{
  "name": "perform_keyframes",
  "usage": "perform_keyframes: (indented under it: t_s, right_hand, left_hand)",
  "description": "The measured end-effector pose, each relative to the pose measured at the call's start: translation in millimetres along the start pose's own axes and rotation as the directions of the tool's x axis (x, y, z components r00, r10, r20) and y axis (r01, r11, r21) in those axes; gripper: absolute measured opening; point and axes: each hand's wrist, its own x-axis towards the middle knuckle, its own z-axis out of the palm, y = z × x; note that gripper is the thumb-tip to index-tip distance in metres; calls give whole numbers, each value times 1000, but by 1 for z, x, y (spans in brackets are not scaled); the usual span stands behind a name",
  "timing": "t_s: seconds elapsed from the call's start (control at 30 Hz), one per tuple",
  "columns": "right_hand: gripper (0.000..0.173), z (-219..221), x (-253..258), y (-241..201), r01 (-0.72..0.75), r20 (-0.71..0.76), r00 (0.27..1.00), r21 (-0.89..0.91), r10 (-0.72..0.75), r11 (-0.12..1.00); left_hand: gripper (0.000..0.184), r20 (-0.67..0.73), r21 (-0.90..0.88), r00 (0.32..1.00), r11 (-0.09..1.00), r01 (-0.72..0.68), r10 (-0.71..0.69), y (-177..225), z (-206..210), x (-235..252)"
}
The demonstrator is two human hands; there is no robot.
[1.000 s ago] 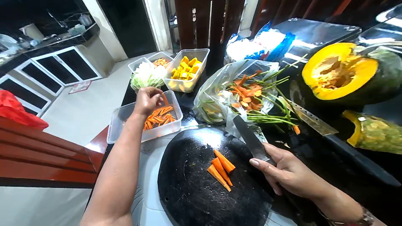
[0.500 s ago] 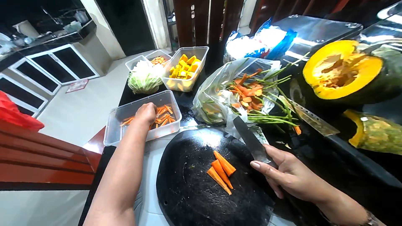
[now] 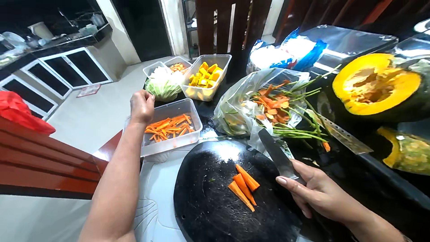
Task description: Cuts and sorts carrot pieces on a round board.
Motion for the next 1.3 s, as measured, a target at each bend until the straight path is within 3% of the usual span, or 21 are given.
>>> perform_keyframes:
  t_s: [0.1,0.17,0.27,0.3,0.4,0.47,0.57,0.63,0.83,0.93,1.13,1.3]
  right_hand:
    - [15,0,-1,1,-2,0,1000,16,2,1000]
    - [14,0,-2,1,-8,-3,1000,15,8,1000]
    - [13,0,-3,0,-13,-3,1000,10,13,1000]
    - [13,0,-3,-1,-9,-1,1000,3,9,1000]
    - [13,-1,-5,-5,17,14,1000,-61,-16,998]
    - [12,-2,-4,-8,27,32,999,-86,-25,996]
    - [9,-5,-3,-10,-26,46,998,-72,30,997]
    - [7,-5,-2,-9,-41,39,998,-61,44,997]
    - [16,-1,-17,-24,21,62,998,-156,-12,988]
    - [22,3,-32,-34,50,175,985,-305,4,951]
    - [23,27,-54,-54,201,323,945,-697,52,688]
    - [19,36,-53,-69,189,319,935,-819,157,542]
  left_hand:
    - [23,3,-19,999,999,-34,34,-4,6,-6]
    - [24,90,6,995,999,-47,46,-7,11,-10]
    - [67,278,88,959,993,-83,55,-4,15,-12]
    - [70,288,102,955,989,-108,74,1,16,-17]
    - [43,169,6,921,934,-357,351,21,22,-54]
    - [20,116,-149,825,831,-536,553,39,32,-92]
    - [7,290,-290,654,715,-636,699,53,54,-153]
    - [9,399,-318,589,708,-630,703,49,72,-178]
    - [3,360,-361,622,719,-594,695,37,86,-201]
    - [6,314,-351,654,724,-594,688,37,87,-212]
    - [5,131,-350,738,727,-590,662,31,99,-230]
    - [7,76,-308,716,699,-645,694,29,101,-233]
